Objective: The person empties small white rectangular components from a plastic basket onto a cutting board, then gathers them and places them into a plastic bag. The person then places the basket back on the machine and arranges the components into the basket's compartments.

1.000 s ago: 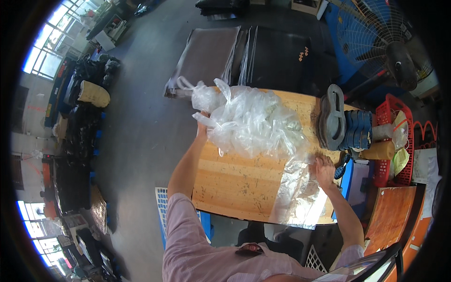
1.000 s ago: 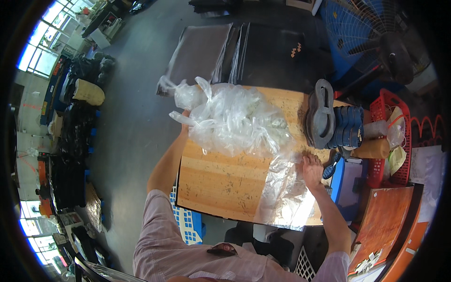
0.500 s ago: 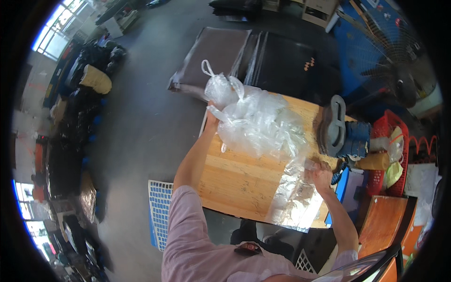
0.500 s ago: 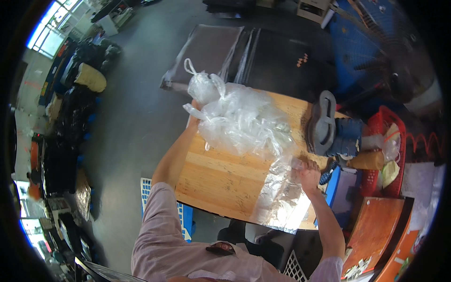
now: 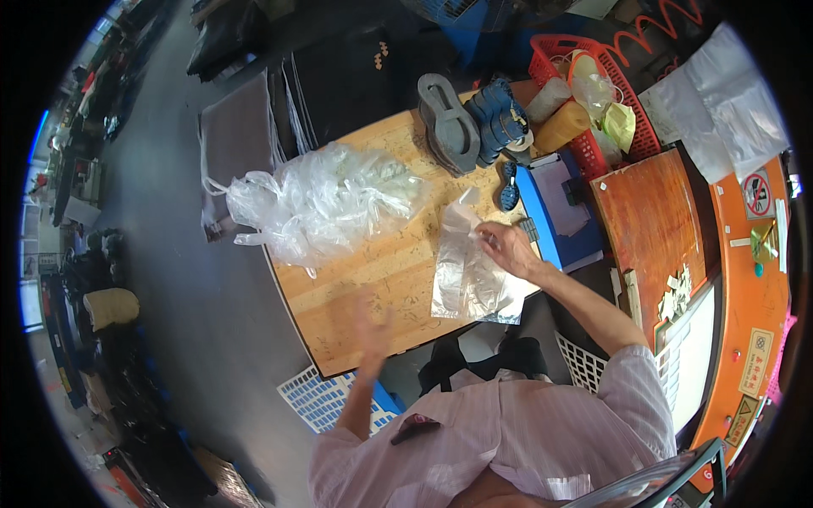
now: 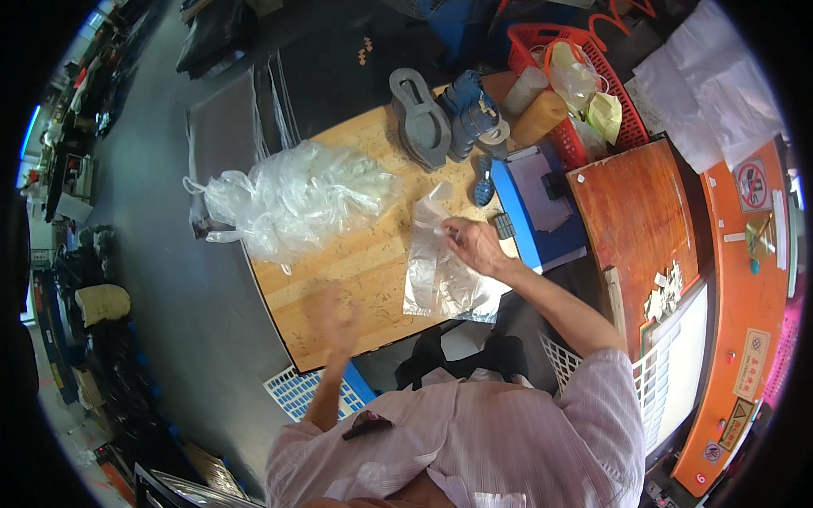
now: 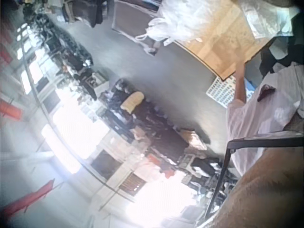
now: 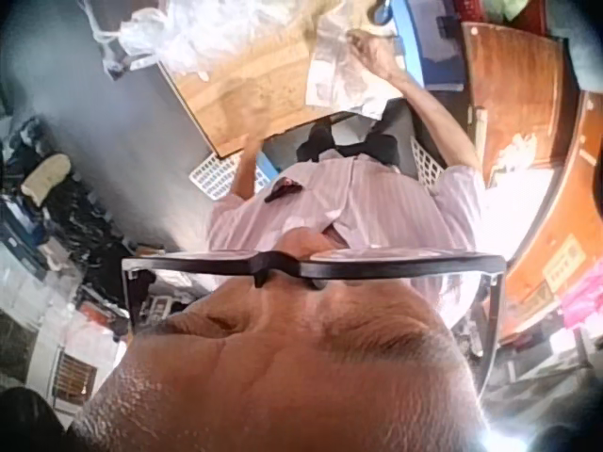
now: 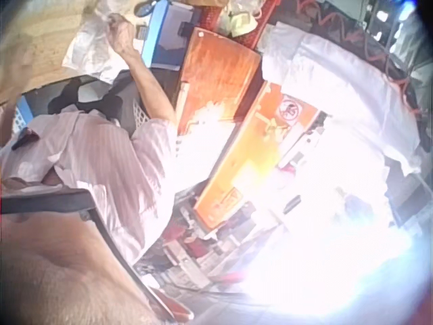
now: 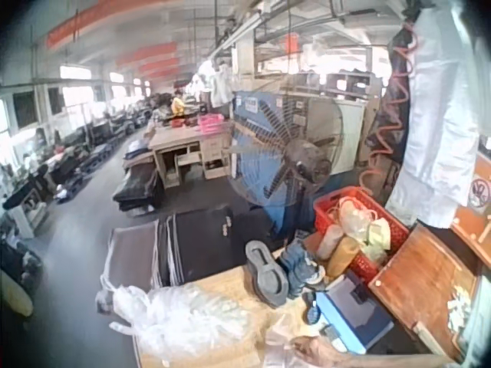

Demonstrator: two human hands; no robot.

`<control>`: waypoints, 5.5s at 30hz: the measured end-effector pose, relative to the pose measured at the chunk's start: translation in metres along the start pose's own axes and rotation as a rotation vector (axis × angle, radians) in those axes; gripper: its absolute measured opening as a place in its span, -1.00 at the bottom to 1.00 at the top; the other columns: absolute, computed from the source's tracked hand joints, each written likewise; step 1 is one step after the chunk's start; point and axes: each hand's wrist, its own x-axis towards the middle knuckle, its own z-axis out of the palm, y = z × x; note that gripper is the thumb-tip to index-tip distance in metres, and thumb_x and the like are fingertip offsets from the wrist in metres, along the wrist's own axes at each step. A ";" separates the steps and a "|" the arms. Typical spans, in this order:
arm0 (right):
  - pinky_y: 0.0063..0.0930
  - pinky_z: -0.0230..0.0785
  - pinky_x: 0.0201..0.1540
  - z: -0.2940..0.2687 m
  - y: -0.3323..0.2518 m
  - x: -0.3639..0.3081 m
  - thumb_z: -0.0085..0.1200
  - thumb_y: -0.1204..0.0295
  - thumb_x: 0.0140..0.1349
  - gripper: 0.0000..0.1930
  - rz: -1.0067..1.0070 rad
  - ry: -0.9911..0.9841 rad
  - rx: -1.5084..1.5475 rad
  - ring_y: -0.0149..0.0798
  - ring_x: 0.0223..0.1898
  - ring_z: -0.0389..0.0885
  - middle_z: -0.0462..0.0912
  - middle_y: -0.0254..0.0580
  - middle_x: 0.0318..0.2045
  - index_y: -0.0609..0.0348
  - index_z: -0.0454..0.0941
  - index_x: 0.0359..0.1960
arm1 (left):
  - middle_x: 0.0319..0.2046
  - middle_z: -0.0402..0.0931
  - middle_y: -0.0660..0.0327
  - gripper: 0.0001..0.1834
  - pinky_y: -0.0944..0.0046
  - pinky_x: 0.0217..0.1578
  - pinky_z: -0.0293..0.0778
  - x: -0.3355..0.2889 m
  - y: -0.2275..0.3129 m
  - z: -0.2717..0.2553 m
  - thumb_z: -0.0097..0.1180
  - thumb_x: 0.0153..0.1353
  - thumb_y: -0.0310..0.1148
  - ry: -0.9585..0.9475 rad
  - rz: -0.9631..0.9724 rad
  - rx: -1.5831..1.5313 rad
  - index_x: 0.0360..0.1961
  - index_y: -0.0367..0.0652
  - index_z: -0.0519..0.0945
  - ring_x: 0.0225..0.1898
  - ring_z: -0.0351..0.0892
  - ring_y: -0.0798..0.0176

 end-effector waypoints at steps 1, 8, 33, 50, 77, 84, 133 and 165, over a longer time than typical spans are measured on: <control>-0.30 0.57 -0.31 -0.006 -0.014 -0.010 0.22 0.44 0.32 -0.70 0.017 -0.034 0.088 -0.17 -0.41 0.72 0.72 0.00 -0.35 0.27 0.61 0.05 | 0.39 0.35 -0.05 -0.18 0.01 0.36 0.27 -0.005 0.020 0.021 0.43 0.18 -0.27 -0.124 -0.053 -0.072 0.41 -0.25 0.34 0.41 0.31 -0.02; -0.49 0.53 -0.25 -0.056 -0.088 -0.084 0.20 0.56 0.38 -0.67 0.229 -0.149 0.749 -0.47 -0.31 0.61 0.64 -0.25 -0.12 0.34 0.56 0.16 | 0.53 0.10 -0.03 -0.09 0.15 0.41 0.19 0.093 0.084 0.129 0.33 0.32 -0.07 -0.458 -0.237 -0.642 0.53 -0.23 0.15 0.51 0.13 0.10; -0.11 0.50 -0.18 -0.020 -0.080 -0.143 0.30 0.30 0.26 -0.72 -0.015 0.228 0.156 0.14 -0.28 0.68 0.70 0.09 -0.38 0.30 0.66 -0.18 | -0.43 0.67 0.23 -0.61 0.29 -0.30 0.56 0.014 0.203 0.071 0.15 0.48 -0.10 -0.163 -0.180 -0.458 -0.28 -0.26 0.69 -0.34 0.64 0.38; -0.41 0.42 -0.44 0.004 -0.075 -0.169 0.33 0.29 0.29 -0.76 0.337 0.344 0.594 -0.38 -0.58 0.52 0.59 -0.21 -0.61 0.25 0.69 -0.37 | -0.36 0.63 0.27 -0.62 0.36 -0.33 0.52 -0.030 0.200 0.032 0.26 0.40 -0.15 -0.260 -0.331 -0.559 -0.08 -0.32 0.63 -0.35 0.61 0.38; -0.37 0.47 -0.37 0.029 -0.080 -0.157 0.24 0.42 0.22 -0.87 0.353 0.289 0.629 -0.36 -0.53 0.60 0.66 -0.21 -0.55 0.25 0.68 -0.34 | -0.33 0.63 0.36 -0.79 0.45 -0.28 0.44 -0.037 0.173 0.067 0.19 0.48 -0.31 -0.401 -0.428 -0.758 -0.17 -0.26 0.71 -0.31 0.51 0.53; -0.60 0.39 -0.35 0.042 -0.067 -0.153 0.24 0.54 0.37 -0.91 0.390 0.302 1.091 -0.56 -0.42 0.49 0.64 -0.44 -0.48 0.28 0.68 -0.33 | -0.31 0.67 0.33 -0.80 0.44 -0.24 0.47 -0.039 0.156 0.063 0.20 0.46 -0.35 -0.413 -0.491 -0.884 -0.15 -0.30 0.72 -0.32 0.55 0.50; -0.55 0.42 -0.41 0.062 -0.068 -0.146 0.26 0.33 0.42 -0.75 0.599 0.274 1.363 -0.49 -0.50 0.53 0.64 -0.34 -0.51 0.34 0.70 -0.22 | -0.46 0.53 0.45 -0.88 0.48 -0.43 0.31 -0.046 0.154 0.047 0.33 0.34 -0.45 -0.298 -0.424 -0.811 -0.33 -0.20 0.64 -0.45 0.40 0.59; 0.00 0.57 -0.18 0.003 -0.005 -0.175 0.21 0.54 -0.01 -0.70 0.229 0.371 -0.158 0.17 -0.29 0.72 0.72 0.05 -0.28 0.22 0.66 -0.17 | -0.24 0.75 0.01 -0.70 0.27 -0.12 0.59 -0.029 0.120 0.025 0.20 0.29 -0.53 -0.108 -0.169 -0.252 0.03 -0.41 0.65 -0.19 0.72 0.24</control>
